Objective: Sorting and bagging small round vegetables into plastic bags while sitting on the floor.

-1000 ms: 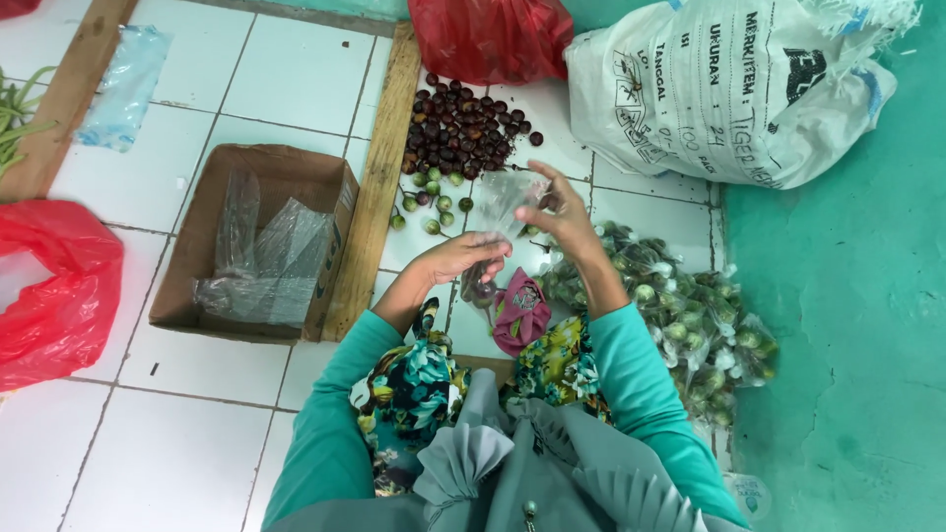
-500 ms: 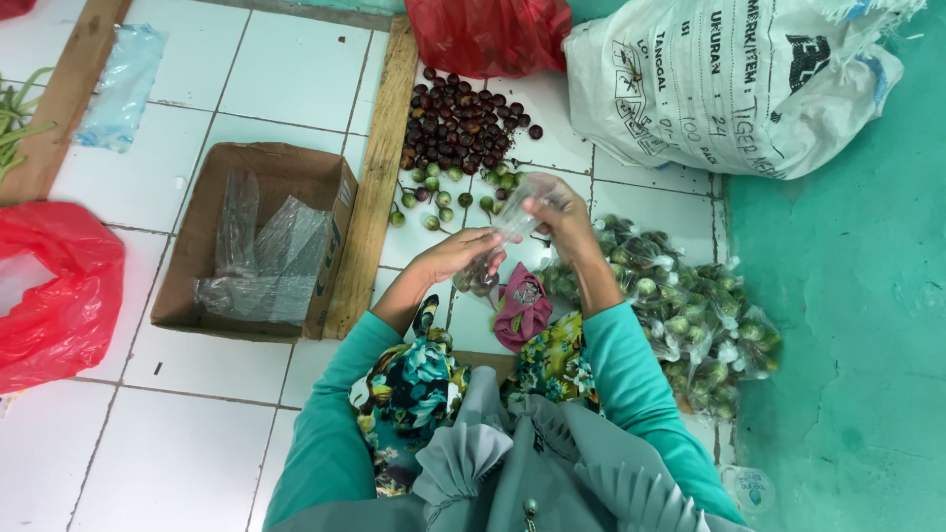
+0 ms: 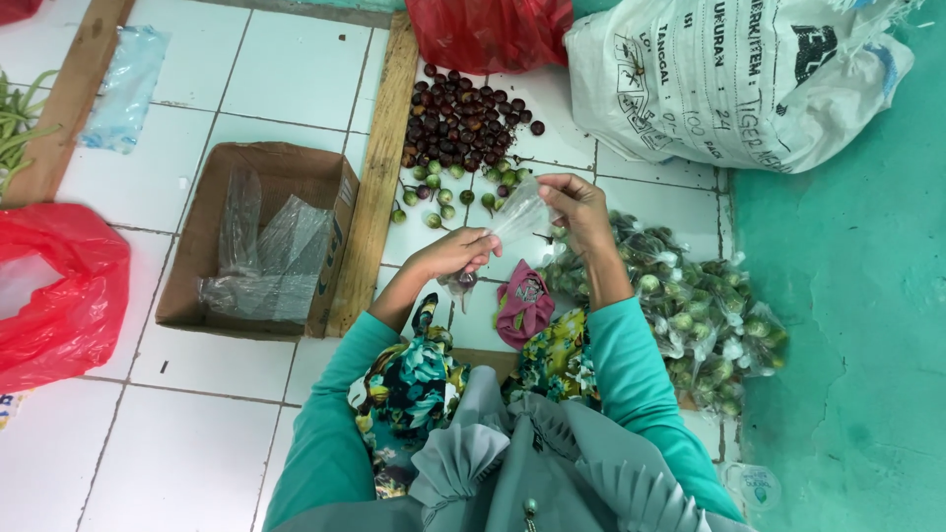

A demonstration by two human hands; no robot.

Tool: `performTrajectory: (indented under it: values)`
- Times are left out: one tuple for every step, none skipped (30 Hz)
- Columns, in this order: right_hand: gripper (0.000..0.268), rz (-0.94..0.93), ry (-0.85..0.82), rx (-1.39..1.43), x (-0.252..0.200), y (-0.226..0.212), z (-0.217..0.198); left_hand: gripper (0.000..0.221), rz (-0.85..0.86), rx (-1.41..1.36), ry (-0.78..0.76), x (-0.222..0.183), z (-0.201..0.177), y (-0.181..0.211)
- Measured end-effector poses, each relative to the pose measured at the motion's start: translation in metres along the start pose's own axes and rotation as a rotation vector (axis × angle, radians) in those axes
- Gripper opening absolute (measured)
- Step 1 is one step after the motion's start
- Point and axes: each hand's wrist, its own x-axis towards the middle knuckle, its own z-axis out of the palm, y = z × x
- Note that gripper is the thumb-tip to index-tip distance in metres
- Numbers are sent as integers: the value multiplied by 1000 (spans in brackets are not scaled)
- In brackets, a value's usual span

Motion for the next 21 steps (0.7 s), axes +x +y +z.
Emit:
performTrajectory:
  values:
    - [26, 4, 0, -1, -6, -6, -2, 33, -2, -3, 0, -2, 2, -1]
    - [49, -51, -178, -115, -12, -14, -5, 32, -8, 18, -20, -2, 2, 0]
    - [72, -105, -357, -229, -17, -22, -7, 31, -15, 40, -41, -2, 3, 1]
    - [72, -102, -350, -227, -17, -19, -7, 31, -19, 40, -47, -2, 5, 2]
    - [45, -52, -383, -192, -16, -16, -6, 33, -18, 71, -74, -3, 7, 3]
    - [18, -8, -421, -157, -12, -14, -5, 34, -13, 104, -95, -3, 7, 6]
    - [18, -9, -420, -155, -3, -2, -15, 34, -14, 107, -96, -2, 6, 7]
    - [16, -13, -392, -101, 7, 10, -25, 43, -23, 100, -123, -1, 5, 7]
    - [15, -16, -364, -46, 17, 23, -35, 56, -33, 94, -150, -1, 3, 7]
    - [15, -16, -364, -44, 19, 24, -37, 56, -35, 95, -150, -5, 6, 13]
    - [15, -11, -346, -27, 20, 24, -40, 54, -46, 18, -131, -8, 8, 18]
    - [15, -8, -329, -11, 22, 25, -43, 52, -56, -60, -112, -11, 9, 24]
    - [15, -9, -329, -10, 24, 21, -43, 52, -56, -58, -111, -9, 9, 23]
    - [14, -38, -287, 10, 24, 19, -43, 44, -27, -1, -77, -8, 9, 20]
    - [13, -66, -245, 30, 24, 17, -43, 36, 2, 56, -42, -7, 10, 18]
    - [13, -64, -245, 31, 25, 11, -45, 36, 0, 55, -42, -4, 5, 11]
    - [10, -155, -199, -115, 26, 4, -47, 36, 4, 151, -13, -1, 1, 4]
    - [8, -248, -154, -261, 28, -3, -50, 36, 10, 248, 17, 3, -4, -2]
    - [8, -248, -154, -261, 13, -26, -35, 36, 10, 248, 17, 2, -3, -1]
    - [21, -279, -297, -453, -4, -49, -21, 36, 6, 331, 38, 2, -1, -1]
    - [36, -308, -441, -645, -20, -72, -7, 36, 3, 414, 60, 2, 0, -1]
